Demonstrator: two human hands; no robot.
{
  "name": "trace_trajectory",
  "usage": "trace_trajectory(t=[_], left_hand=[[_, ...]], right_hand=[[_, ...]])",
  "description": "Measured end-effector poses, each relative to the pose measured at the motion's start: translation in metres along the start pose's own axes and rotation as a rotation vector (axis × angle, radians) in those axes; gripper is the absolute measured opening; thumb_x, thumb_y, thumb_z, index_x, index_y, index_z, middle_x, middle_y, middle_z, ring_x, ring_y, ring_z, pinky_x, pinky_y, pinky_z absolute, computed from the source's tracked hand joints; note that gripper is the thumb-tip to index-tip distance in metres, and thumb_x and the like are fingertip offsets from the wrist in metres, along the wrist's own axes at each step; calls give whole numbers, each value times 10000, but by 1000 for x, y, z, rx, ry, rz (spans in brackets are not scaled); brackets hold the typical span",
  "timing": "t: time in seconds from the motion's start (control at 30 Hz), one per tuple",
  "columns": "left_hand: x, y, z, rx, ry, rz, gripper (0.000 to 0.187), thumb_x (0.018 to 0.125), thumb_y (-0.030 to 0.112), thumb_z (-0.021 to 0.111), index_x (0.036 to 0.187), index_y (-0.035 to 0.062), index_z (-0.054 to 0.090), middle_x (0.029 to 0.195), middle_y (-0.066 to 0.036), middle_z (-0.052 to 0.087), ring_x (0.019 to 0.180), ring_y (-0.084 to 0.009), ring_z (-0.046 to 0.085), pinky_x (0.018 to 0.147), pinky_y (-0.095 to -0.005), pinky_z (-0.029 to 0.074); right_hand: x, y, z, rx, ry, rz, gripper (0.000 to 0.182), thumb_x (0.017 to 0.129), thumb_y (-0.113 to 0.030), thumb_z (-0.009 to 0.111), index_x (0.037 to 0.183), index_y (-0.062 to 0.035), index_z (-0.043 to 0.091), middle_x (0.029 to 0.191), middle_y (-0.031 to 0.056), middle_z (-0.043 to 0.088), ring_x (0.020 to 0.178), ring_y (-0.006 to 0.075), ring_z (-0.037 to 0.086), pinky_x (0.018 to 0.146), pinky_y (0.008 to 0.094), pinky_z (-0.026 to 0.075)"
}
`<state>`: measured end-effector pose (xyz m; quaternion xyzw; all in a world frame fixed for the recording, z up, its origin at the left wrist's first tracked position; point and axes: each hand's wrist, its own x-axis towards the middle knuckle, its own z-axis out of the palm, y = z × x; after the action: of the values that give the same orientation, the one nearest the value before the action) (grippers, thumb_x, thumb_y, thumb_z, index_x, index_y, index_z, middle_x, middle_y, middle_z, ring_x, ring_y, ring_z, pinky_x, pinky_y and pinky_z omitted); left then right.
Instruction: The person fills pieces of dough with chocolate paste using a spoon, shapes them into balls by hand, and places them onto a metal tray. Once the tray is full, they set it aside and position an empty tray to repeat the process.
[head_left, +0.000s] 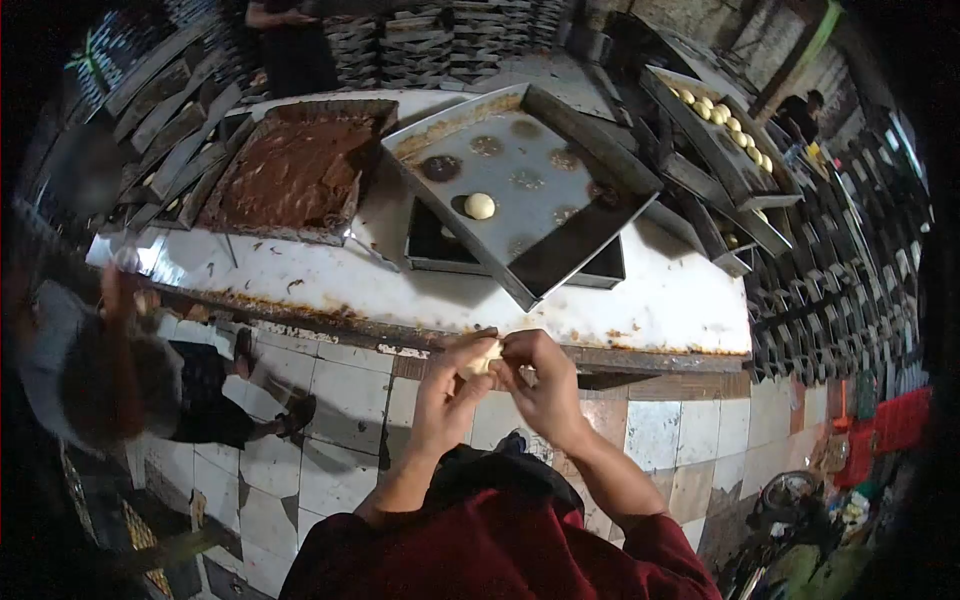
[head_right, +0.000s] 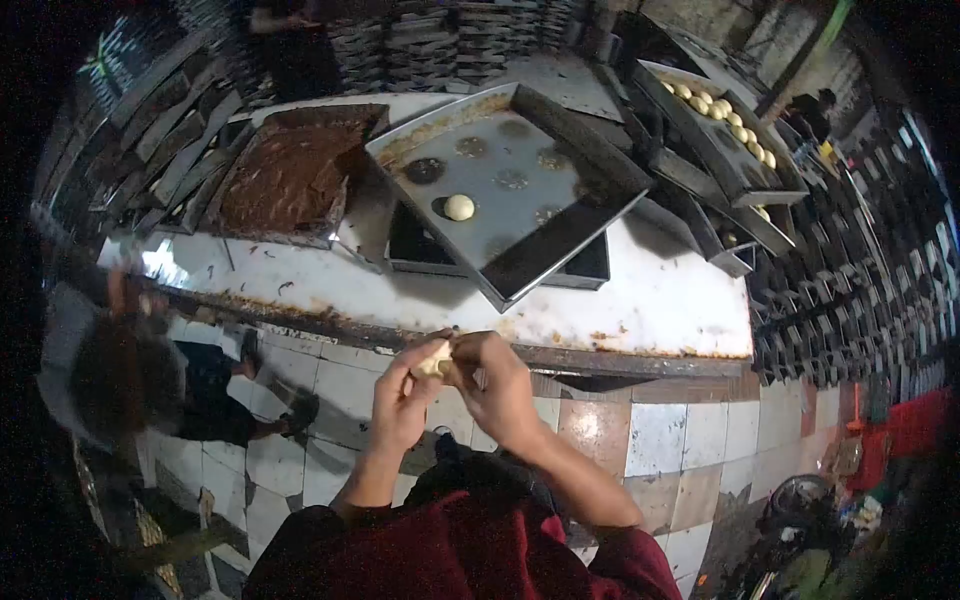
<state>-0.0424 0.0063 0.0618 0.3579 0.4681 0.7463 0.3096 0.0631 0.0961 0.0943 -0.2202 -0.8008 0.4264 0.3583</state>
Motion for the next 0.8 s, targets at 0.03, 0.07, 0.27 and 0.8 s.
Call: trace_trajectory(t=[0.03,0.07,0.27,0.8], left_hand=[[0,0,2,143,-103,150,260,892,66,549,1149,28,558,1148,-92,541,1009,-147,540,821,-255,460],[2,-2,-1,345,-145,268,260,903,81,537,1156,27,556,1145,-90,540,949,-152,567,812,-253,460],[21,-2,36,-207,214,-114,243,914,95,517,1137,0,509,1157,-124,537,990,-222,602,852,-287,470],[29,-46,182,-267,135,-16,195,890,22,514,1077,-17,554,1191,-133,523,1131,-213,491,936,-317,405]], right_hand=[[1,-4,-5,222,-11,226,187,781,-25,679,887,7,528,936,156,559,730,216,603,618,287,492],[1,2,-10,281,-96,205,170,815,-24,646,919,11,516,924,161,553,648,199,605,592,290,497],[-12,6,-5,-180,12,-260,231,725,43,687,927,6,581,997,161,535,862,258,577,698,323,497],[16,68,-165,40,-22,-293,202,709,-18,723,824,-1,558,926,158,570,821,267,569,663,330,464]])
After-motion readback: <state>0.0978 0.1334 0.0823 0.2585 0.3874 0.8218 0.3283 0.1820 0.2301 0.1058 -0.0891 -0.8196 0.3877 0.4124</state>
